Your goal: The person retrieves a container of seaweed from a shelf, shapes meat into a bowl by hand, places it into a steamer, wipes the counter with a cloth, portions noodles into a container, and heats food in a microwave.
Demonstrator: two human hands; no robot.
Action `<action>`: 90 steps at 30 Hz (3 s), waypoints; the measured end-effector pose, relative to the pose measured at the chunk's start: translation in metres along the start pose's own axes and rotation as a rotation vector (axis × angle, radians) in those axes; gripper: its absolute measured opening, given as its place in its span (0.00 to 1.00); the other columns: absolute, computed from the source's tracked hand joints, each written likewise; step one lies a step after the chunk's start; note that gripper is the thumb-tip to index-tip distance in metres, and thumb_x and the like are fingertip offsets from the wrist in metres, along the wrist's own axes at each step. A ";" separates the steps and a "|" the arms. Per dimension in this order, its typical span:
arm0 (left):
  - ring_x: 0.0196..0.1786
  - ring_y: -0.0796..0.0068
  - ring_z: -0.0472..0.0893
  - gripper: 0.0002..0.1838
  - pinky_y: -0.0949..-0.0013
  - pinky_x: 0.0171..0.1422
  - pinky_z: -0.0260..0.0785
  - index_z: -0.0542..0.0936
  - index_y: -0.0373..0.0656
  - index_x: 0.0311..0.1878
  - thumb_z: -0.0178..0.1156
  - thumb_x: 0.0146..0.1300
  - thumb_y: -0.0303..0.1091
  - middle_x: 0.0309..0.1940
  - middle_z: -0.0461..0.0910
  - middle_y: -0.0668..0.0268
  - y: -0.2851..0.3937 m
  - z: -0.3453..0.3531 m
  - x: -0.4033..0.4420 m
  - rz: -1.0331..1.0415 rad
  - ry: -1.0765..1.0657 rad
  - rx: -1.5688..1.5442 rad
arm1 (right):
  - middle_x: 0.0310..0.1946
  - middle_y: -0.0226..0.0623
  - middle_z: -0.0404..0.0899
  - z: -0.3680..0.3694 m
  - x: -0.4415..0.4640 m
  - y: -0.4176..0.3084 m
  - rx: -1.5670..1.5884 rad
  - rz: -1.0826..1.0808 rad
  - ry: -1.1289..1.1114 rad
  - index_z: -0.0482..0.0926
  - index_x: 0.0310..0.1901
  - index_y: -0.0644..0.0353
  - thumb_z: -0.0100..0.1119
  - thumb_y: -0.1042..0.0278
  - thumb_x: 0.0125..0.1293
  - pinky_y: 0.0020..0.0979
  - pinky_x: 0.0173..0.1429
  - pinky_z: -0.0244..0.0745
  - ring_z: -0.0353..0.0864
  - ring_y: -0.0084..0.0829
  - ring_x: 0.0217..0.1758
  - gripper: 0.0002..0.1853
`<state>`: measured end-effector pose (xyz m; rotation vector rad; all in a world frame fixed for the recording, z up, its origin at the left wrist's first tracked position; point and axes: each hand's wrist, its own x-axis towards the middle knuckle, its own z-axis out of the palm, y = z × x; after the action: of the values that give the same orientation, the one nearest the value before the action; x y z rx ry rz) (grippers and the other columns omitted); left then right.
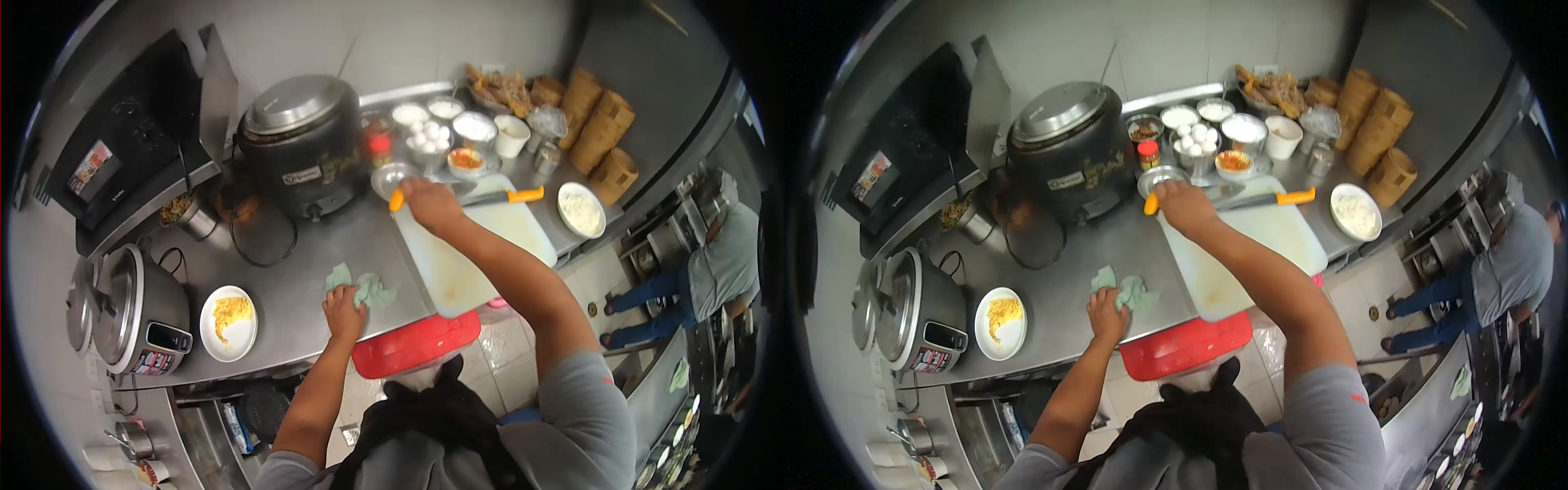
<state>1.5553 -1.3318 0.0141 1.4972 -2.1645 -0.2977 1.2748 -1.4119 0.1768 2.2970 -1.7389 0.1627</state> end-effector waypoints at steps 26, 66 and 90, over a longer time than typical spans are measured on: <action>0.53 0.52 0.70 0.22 0.51 0.56 0.59 0.78 0.42 0.45 0.60 0.44 0.38 0.45 0.73 0.56 0.022 0.021 0.064 -0.286 0.099 0.241 | 0.46 0.60 0.78 -0.099 0.358 0.296 0.575 0.404 0.686 0.68 0.49 0.71 0.59 0.65 0.65 0.46 0.55 0.75 0.80 0.56 0.50 0.19; 0.47 0.65 0.80 0.17 0.60 0.52 0.75 0.73 0.41 0.50 0.62 0.59 0.32 0.45 0.78 0.62 0.121 0.013 0.032 -0.724 0.337 -1.808 | 0.36 0.52 0.82 0.066 -0.220 0.110 0.750 0.425 -0.354 0.72 0.52 0.63 0.61 0.56 0.55 0.45 0.48 0.78 0.83 0.50 0.42 0.26; 0.47 0.58 0.83 0.18 0.56 0.51 0.79 0.75 0.37 0.54 0.58 0.66 0.38 0.47 0.81 0.57 0.009 0.001 0.057 -0.885 0.364 -1.721 | 0.38 0.51 0.82 -0.014 -0.236 0.026 0.780 0.224 -0.559 0.70 0.55 0.60 0.57 0.54 0.62 0.48 0.48 0.76 0.82 0.51 0.43 0.24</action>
<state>1.5317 -1.3809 0.0319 1.0117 -0.2674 -1.4841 1.1849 -1.1952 0.1372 2.8559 -2.5714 0.3089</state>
